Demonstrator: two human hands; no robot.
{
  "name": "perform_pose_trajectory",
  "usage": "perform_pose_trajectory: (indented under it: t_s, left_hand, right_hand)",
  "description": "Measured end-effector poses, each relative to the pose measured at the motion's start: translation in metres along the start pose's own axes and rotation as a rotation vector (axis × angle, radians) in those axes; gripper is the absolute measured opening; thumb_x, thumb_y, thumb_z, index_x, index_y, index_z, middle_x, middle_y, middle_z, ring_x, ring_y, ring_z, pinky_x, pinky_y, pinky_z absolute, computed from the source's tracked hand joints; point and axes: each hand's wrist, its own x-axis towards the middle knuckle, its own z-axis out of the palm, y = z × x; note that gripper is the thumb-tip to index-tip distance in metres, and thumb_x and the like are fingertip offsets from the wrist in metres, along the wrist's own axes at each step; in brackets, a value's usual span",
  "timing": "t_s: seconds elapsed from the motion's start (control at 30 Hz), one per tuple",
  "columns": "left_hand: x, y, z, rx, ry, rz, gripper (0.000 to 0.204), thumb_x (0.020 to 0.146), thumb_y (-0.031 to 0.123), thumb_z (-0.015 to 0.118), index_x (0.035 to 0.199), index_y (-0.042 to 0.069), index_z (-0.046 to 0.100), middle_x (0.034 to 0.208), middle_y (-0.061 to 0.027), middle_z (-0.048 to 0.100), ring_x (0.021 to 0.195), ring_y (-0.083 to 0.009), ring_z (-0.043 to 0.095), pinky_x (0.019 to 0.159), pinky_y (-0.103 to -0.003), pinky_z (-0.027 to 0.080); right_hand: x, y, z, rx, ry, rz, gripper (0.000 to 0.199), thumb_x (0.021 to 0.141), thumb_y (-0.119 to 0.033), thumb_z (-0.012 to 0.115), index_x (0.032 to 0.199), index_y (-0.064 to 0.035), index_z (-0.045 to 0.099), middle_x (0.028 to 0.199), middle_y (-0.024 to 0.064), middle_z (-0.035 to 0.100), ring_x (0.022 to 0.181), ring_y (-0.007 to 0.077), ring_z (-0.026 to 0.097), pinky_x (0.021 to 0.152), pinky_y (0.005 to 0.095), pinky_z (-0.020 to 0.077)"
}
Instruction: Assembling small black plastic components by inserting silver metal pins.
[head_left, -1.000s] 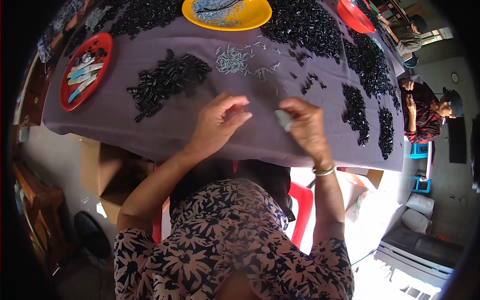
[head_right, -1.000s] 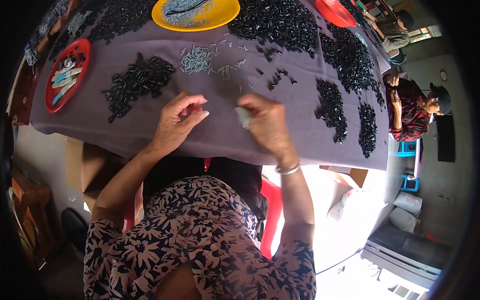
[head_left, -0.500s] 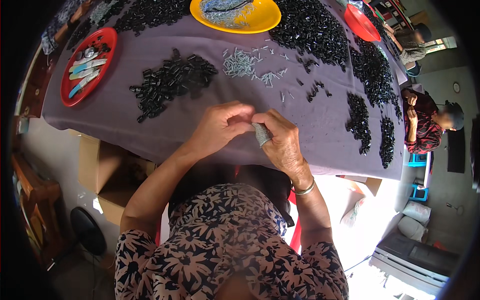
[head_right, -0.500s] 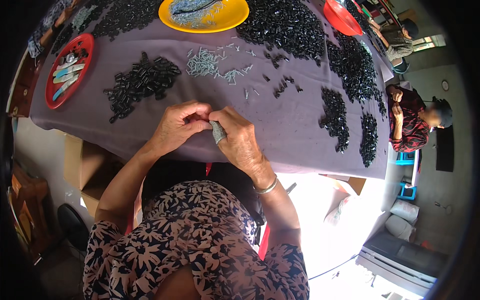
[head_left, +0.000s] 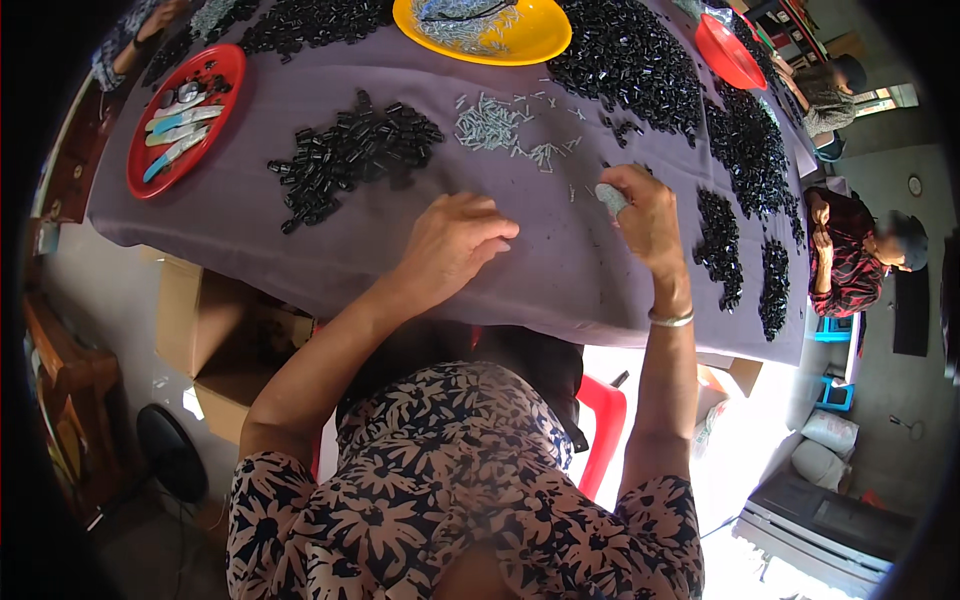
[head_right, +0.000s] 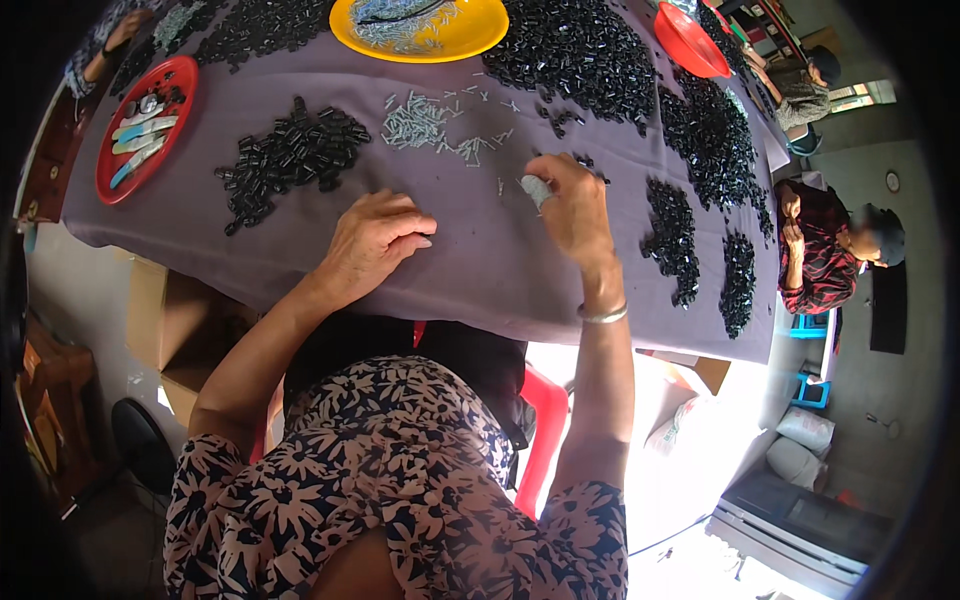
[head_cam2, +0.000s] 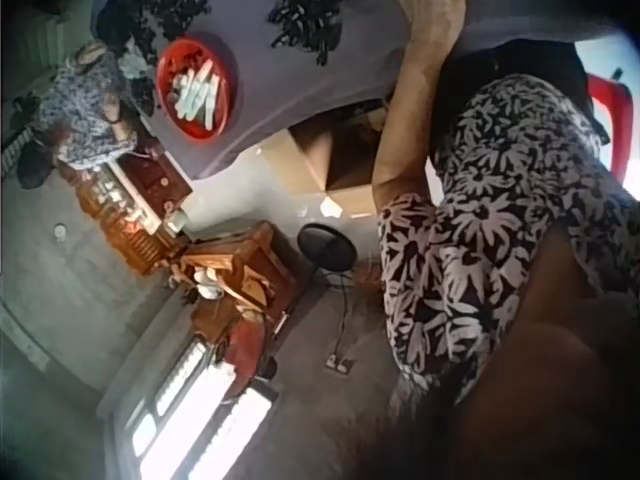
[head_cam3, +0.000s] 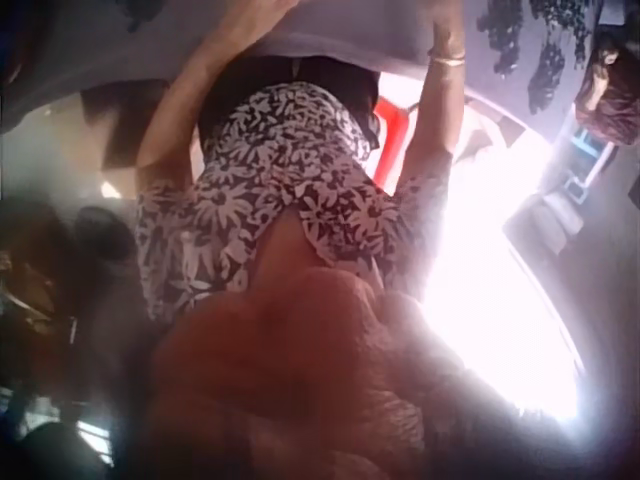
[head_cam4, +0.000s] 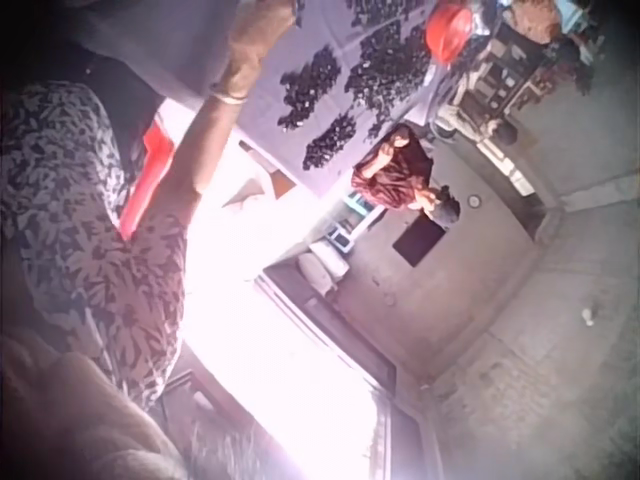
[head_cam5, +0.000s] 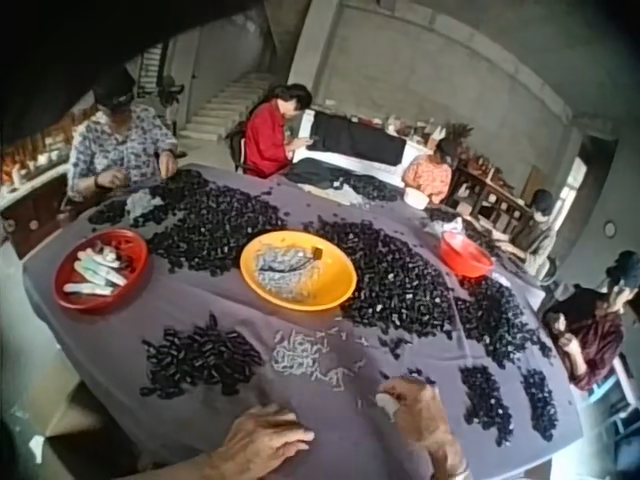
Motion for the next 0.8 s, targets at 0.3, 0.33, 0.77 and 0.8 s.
perform_pose_trajectory:
  t_s: [0.3, 0.33, 0.77, 0.8]
  left_hand:
    - [0.002, -0.006, 0.000, 0.012, -0.056, -0.088, 0.012, 0.072, 0.013, 0.076, 0.082, 0.011, 0.069, 0.082, -0.0001, 0.059, 0.086, -0.0217, 0.056, 0.078, -0.036, 0.040]
    - [0.003, -0.006, 0.000, 0.021, -0.067, -0.091, 0.013, 0.073, 0.014, 0.077, 0.083, 0.011, 0.069, 0.083, 0.0009, 0.059, 0.087, -0.0199, 0.055, 0.081, -0.035, 0.039]
    - [0.002, -0.009, 0.002, -0.006, -0.072, -0.108, 0.016, 0.070, 0.015, 0.078, 0.084, 0.010, 0.071, 0.082, 0.0002, 0.059, 0.089, -0.0200, 0.056, 0.084, -0.037, 0.038]
    - [0.002, -0.009, 0.003, -0.007, -0.071, -0.109, 0.016, 0.070, 0.015, 0.078, 0.084, 0.010, 0.071, 0.082, 0.0002, 0.059, 0.089, -0.0200, 0.056, 0.084, -0.037, 0.038]
  right_hand:
    - [0.028, 0.012, 0.002, -0.092, -0.259, 0.042, 0.010, 0.079, -0.005, 0.073, 0.088, -0.0029, 0.068, 0.066, 0.0043, 0.061, 0.061, 0.0101, 0.057, 0.056, 0.0282, 0.0449]
    - [0.029, 0.005, 0.001, -0.101, -0.266, 0.085, 0.009, 0.080, -0.005, 0.072, 0.087, -0.0019, 0.068, 0.064, 0.0030, 0.061, 0.061, 0.0084, 0.056, 0.054, 0.0263, 0.0444]
    - [-0.032, -0.039, 0.063, 0.669, -0.149, -0.096, 0.009, 0.085, 0.001, 0.072, 0.091, -0.0018, 0.066, 0.084, -0.0035, 0.061, 0.077, 0.0048, 0.055, 0.070, 0.0202, 0.0466]
    - [-0.035, -0.038, 0.066, 0.656, -0.124, -0.082, 0.009, 0.085, 0.001, 0.072, 0.091, -0.0017, 0.066, 0.084, -0.0036, 0.061, 0.076, 0.0049, 0.055, 0.070, 0.0203, 0.0465]
